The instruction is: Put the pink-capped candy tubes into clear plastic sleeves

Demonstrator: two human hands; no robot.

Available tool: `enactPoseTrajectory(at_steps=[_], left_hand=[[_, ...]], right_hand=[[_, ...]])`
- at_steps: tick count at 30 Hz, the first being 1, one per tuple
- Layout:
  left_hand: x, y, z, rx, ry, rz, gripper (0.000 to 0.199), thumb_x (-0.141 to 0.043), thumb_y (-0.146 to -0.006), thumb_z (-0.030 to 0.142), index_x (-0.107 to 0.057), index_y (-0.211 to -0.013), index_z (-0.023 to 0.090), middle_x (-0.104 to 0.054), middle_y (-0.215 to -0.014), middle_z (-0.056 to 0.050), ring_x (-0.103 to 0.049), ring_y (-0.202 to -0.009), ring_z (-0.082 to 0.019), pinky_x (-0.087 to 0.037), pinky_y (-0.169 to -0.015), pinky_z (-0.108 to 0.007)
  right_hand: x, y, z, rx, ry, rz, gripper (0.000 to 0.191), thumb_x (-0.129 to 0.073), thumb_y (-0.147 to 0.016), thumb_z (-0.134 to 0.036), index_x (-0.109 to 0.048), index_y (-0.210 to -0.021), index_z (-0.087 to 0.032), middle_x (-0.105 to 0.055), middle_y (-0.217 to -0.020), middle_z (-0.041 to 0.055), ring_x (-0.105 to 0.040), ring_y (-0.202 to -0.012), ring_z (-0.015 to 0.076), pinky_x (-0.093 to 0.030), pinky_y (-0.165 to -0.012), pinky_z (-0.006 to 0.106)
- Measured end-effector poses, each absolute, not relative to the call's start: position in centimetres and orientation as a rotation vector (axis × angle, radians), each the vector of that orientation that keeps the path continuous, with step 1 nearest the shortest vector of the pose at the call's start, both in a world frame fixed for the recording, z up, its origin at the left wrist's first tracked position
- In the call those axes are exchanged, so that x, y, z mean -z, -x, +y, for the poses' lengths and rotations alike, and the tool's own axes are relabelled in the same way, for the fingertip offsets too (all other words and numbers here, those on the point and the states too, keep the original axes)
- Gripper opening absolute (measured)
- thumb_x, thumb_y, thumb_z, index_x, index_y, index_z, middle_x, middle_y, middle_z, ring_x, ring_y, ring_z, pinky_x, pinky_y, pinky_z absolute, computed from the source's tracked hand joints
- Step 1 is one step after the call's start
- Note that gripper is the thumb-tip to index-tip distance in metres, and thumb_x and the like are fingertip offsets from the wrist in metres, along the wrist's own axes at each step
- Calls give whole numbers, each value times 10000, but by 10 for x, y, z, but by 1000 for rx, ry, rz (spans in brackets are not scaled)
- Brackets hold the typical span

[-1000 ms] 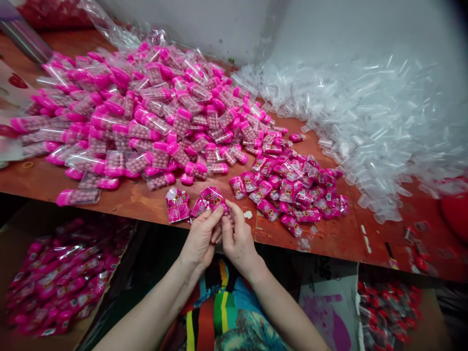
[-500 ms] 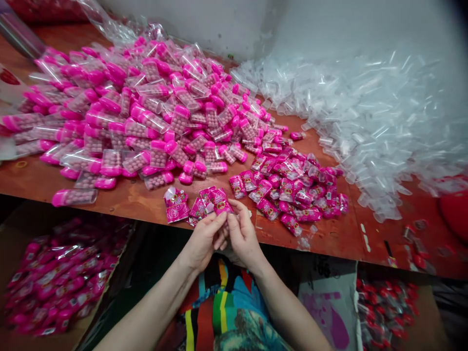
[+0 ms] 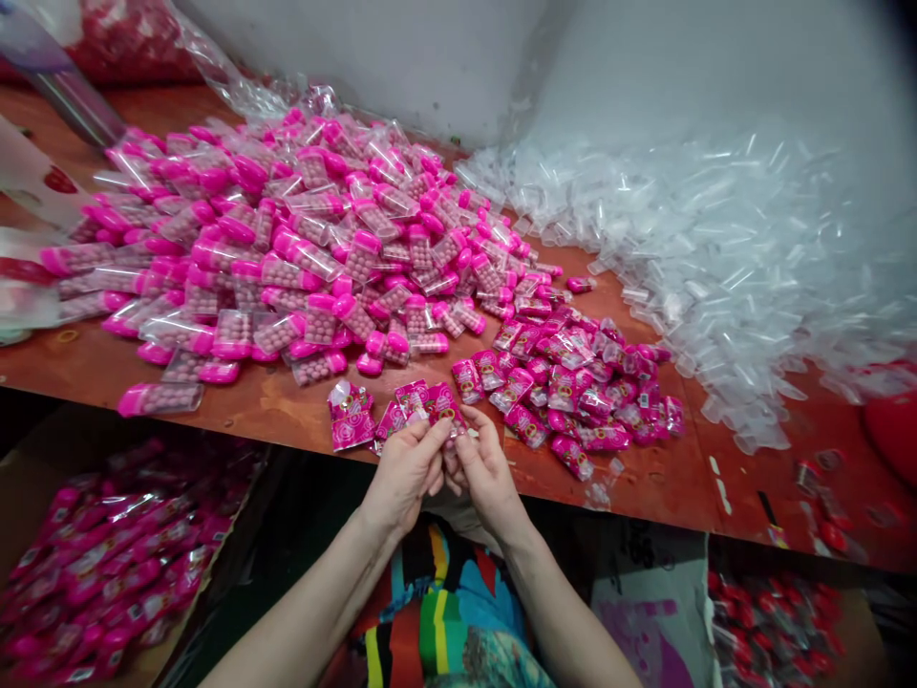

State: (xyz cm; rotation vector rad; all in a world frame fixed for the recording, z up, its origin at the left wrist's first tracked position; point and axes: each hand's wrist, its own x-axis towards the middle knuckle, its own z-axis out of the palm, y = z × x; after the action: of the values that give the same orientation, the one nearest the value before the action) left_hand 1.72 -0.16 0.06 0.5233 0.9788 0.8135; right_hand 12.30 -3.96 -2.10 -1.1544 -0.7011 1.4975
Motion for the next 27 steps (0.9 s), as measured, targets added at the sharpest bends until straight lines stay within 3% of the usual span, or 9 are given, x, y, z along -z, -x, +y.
enactPoseTrajectory(at_steps=[4, 11, 23, 27], left_hand=[[2, -17, -8, -790, -595, 1019, 346, -695, -795, 445, -520, -691, 165, -460, -391, 84, -289, -285, -17, -259, -317, -140], [7, -18, -10, -736, -645, 970, 350, -650, -820, 479, -571, -753, 144, -609, -505, 10, -350, -297, -19, -269, -323, -144], [6, -23, -15, -740, -638, 978, 395, -638, -809, 510, -562, -669, 149, -612, -514, -1, -339, -283, -26, -271, -327, -171], [-5, -18, -14, -720, -670, 991, 352, -610, -832, 500, -674, -858, 155, -544, -441, 48, -314, -278, -51, -310, -355, -194]], right_hand=[[24, -125, -33, -1512, 1121, -731, 416, -543, -929, -429, -389, -1276, -257, -424, -560, -119, -295, -380, 51, -343, -391, 170], [34, -135, -34, -1547, 1036, -748, 374, -574, -923, -394, -441, -1240, -245, -418, -512, -129, -354, -375, 55, -396, -417, 180], [38, -123, -35, -1515, 1067, -539, 369, -662, -850, -446, -521, -1110, -225, -453, -466, -127, -364, -348, 52, -342, -382, 168], [3, -166, -26, -1347, 1111, -481, 309, -680, -848, -382, -569, -1096, -234, -620, -627, -51, -375, -374, 48, -347, -393, 182]])
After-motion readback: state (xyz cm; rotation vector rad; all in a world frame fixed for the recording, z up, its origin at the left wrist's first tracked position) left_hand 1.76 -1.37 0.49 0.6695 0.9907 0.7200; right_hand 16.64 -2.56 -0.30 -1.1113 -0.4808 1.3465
